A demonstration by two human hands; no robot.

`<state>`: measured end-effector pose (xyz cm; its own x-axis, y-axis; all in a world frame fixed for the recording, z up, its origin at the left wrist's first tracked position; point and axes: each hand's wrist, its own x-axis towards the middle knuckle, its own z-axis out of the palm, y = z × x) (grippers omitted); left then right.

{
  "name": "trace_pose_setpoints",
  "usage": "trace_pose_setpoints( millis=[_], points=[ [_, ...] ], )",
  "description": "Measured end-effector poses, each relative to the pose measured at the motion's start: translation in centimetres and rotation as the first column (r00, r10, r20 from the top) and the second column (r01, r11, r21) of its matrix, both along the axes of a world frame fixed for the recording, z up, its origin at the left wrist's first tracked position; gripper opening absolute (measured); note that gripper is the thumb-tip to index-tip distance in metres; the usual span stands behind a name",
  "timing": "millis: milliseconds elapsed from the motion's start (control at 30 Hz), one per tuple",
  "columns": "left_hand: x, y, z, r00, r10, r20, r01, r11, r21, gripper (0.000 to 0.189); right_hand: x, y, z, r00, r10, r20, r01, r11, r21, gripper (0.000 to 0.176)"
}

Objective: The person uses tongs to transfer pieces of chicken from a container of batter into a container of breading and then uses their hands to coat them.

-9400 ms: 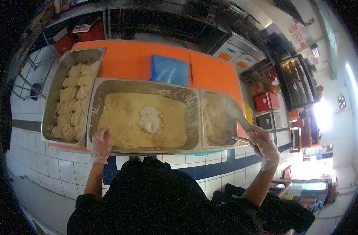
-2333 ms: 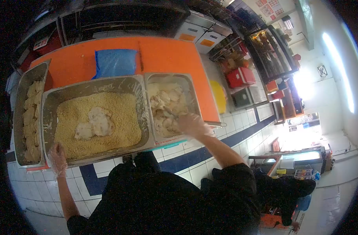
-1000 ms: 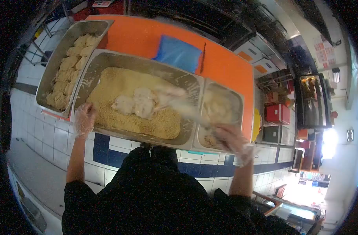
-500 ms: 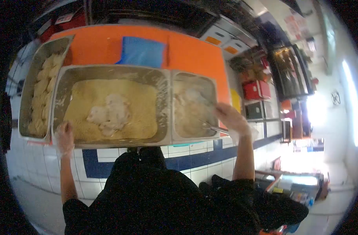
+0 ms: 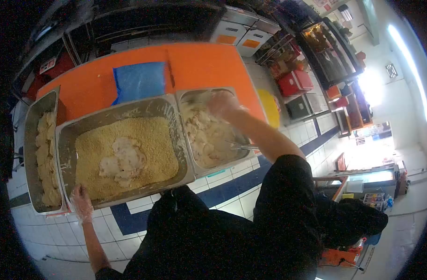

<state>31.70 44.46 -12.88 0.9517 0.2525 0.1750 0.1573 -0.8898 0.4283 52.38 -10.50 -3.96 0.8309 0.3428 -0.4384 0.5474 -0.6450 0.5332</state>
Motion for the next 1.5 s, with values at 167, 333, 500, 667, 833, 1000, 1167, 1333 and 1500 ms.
trace_pose_setpoints(
  millis=[167,333,500,667,833,1000,1167,1333,1500],
  points=[
    [0.2,-0.6,0.5,0.994,0.073,-0.076,-0.073,0.997,0.01,0.027,0.9,-1.7,-2.5,0.858,0.452,0.245,-0.471,0.882,0.022,0.033],
    [0.1,-0.6,0.7,0.985,0.113,-0.133,-0.116,0.993,-0.013,0.027,0.2,-5.1,0.6,0.996,0.087,-0.024,-0.078,0.963,0.259,0.026],
    [0.4,-0.5,0.6,0.993,0.078,-0.093,-0.082,0.996,-0.043,0.024,-1.6,-9.5,6.5,0.974,0.021,-0.225,0.078,0.903,0.422,0.029],
    [0.4,0.3,-1.1,0.993,0.091,-0.076,-0.102,0.982,-0.158,0.024,-3.7,-8.9,13.9,0.832,-0.399,-0.385,0.55,0.68,0.485,0.032],
    [0.4,2.7,-3.8,0.993,0.101,-0.057,-0.107,0.989,-0.103,0.028,-4.9,-12.1,15.4,0.927,-0.226,-0.298,0.362,0.743,0.563,0.033],
    [0.4,1.4,-2.1,0.99,0.113,-0.079,-0.124,0.98,-0.157,0.028,-6.7,-11.5,17.6,0.944,-0.155,-0.289,0.313,0.693,0.649,0.032],
    [0.5,-0.1,-0.6,0.993,0.115,-0.005,-0.115,0.992,-0.061,0.03,-6.6,-13.2,14.8,0.787,-0.267,-0.556,0.604,0.518,0.606,0.031],
    [0.7,0.1,0.1,0.976,0.117,-0.181,-0.125,0.992,-0.03,0.028,-7.6,-13.6,9.3,0.914,-0.242,-0.325,0.387,0.76,0.522,0.037],
    [0.6,0.2,-0.9,0.989,0.131,-0.063,-0.134,0.99,-0.046,0.028,-8.4,-8.4,11.2,0.865,-0.252,-0.434,0.44,0.798,0.412,0.029]
  ],
)
